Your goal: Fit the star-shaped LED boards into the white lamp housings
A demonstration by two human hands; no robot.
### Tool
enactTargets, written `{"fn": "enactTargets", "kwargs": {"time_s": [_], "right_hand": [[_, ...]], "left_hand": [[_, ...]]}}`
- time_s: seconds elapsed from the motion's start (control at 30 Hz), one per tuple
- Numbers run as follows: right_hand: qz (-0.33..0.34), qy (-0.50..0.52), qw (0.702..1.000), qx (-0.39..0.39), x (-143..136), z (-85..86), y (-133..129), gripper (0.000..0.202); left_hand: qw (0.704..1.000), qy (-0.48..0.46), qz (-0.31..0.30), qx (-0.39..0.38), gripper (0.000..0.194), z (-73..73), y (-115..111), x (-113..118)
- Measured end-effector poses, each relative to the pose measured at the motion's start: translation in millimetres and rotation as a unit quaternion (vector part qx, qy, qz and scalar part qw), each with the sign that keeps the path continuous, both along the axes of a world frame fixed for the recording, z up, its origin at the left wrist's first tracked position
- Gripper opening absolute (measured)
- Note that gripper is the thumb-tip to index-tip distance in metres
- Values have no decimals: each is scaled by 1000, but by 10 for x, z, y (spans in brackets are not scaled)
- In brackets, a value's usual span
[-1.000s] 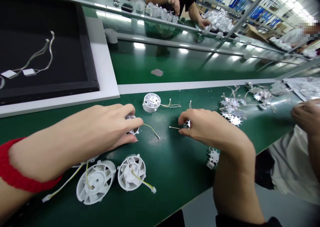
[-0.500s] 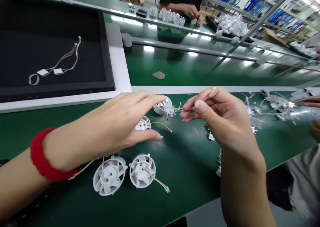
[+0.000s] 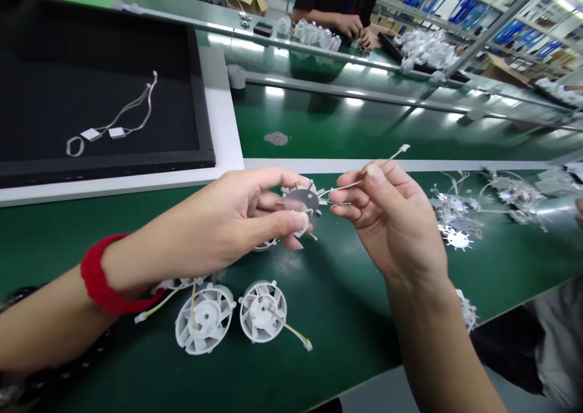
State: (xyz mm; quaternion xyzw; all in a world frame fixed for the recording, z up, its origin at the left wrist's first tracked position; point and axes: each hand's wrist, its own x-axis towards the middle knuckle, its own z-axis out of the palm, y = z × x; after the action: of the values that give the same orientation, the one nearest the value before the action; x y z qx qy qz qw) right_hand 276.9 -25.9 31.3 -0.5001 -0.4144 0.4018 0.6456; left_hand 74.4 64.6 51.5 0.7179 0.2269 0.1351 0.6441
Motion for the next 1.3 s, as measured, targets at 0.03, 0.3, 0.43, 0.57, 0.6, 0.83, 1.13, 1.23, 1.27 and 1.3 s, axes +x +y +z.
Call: {"fn": "enactTargets", "kwargs": {"time_s": [0.03,0.3,0.43,0.57,0.6,0.83,1.13,1.23,1.27,1.3], "right_hand": [[-23,-32,999,3,14,-23,4,19],[-139,-494,828,225,-4,-105,-76,42],[-71,-607,745,266,-37,-119,-72,24],[-109,-596,748,272,-81,-155,-30,12],[-113,-588,754,270,-91,-160,-23,13],[-83,-515,819,237,-130,-162,-32,27],[-25,-458,867,194,-160,-139,-64,27],[4,-435,881,185,-146,-132,-76,30],[11,-412,894,178,-140,-129,-84,31],[17,-382,909,166,-133,-125,-94,29]], "left_hand": [[1000,-2,2,-26,30,14,7,-6],[996,15,13,-85,45,49,31,-11],[990,-8,47,-136,26,66,-23,34],[982,-12,70,-175,12,55,-77,69],[982,-14,72,-174,9,50,-80,73],[992,-28,69,-101,7,76,-32,65],[991,7,34,-128,37,-28,15,2],[990,19,35,-134,44,-23,21,11],[989,19,36,-139,42,-9,22,15],[988,15,38,-146,39,7,22,19]]}}
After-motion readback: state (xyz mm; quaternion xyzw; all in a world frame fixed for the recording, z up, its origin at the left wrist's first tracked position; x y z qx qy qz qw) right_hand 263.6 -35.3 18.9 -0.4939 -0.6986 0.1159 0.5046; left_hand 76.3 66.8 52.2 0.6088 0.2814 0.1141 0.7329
